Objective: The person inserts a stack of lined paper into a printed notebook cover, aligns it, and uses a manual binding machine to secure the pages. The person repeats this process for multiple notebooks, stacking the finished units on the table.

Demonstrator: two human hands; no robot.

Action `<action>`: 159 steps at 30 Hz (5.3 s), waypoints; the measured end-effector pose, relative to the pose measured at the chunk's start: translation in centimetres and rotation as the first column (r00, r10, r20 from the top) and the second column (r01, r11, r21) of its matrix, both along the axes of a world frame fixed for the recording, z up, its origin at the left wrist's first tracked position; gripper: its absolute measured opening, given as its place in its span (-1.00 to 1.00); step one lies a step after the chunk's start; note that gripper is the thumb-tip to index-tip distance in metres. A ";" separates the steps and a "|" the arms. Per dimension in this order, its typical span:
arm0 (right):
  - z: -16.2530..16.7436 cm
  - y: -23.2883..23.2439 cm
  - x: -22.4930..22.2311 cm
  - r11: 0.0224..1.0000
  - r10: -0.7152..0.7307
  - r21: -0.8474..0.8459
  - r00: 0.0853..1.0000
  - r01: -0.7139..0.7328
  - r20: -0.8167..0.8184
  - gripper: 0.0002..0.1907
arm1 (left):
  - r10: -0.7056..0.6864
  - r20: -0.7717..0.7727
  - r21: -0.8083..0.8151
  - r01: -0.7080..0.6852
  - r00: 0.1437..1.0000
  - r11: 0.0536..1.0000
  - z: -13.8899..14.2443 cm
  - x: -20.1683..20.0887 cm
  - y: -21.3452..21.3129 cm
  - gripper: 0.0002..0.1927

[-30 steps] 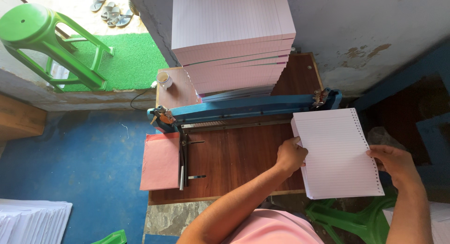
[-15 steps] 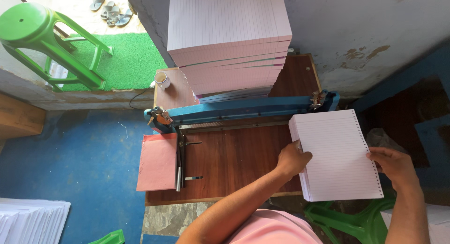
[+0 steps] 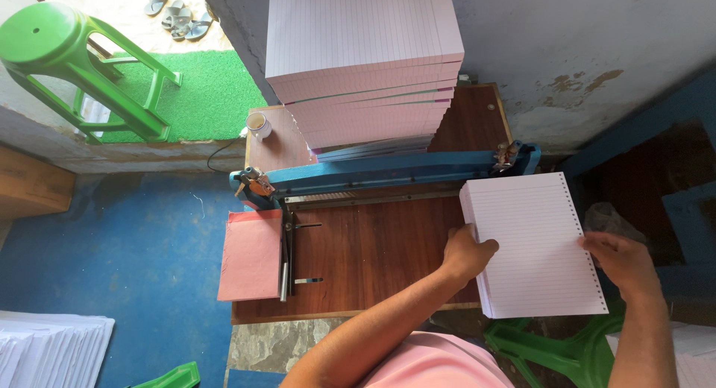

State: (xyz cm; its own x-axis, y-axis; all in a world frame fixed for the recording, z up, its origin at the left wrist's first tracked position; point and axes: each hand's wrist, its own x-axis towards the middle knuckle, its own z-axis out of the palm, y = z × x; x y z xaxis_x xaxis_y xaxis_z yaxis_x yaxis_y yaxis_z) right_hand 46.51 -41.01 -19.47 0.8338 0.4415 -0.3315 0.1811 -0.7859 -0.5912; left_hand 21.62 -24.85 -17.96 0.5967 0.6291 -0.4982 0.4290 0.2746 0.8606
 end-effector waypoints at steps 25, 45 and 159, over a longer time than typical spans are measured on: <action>1.1 2.6 1.2 0.998 0.053 -0.007 0.936 -0.059 -0.349 -0.09 | 0.218 0.032 -0.663 -0.143 0.975 0.735 1.5 2.4 -0.9 -0.19; 23.0 24.9 -8.0 0.220 0.273 -0.031 0.031 -0.975 0.962 -0.80 | 0.462 0.120 -0.505 -0.346 0.879 0.791 2.8 -4.4 4.1 -0.31; 20.6 26.7 -19.8 0.574 0.489 0.818 0.781 0.048 -0.388 -0.60 | 0.706 0.625 -0.315 -0.720 0.333 0.618 14.8 -14.5 25.2 -0.74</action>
State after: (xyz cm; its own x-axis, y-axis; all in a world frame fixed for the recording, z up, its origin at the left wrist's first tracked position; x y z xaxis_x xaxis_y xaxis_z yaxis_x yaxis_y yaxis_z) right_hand 26.71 -14.34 1.12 0.4661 0.8786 -0.1038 -0.2638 0.0260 -0.9642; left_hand 7.13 0.36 -3.16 0.0489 0.9822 -0.1816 -0.5788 0.1761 0.7962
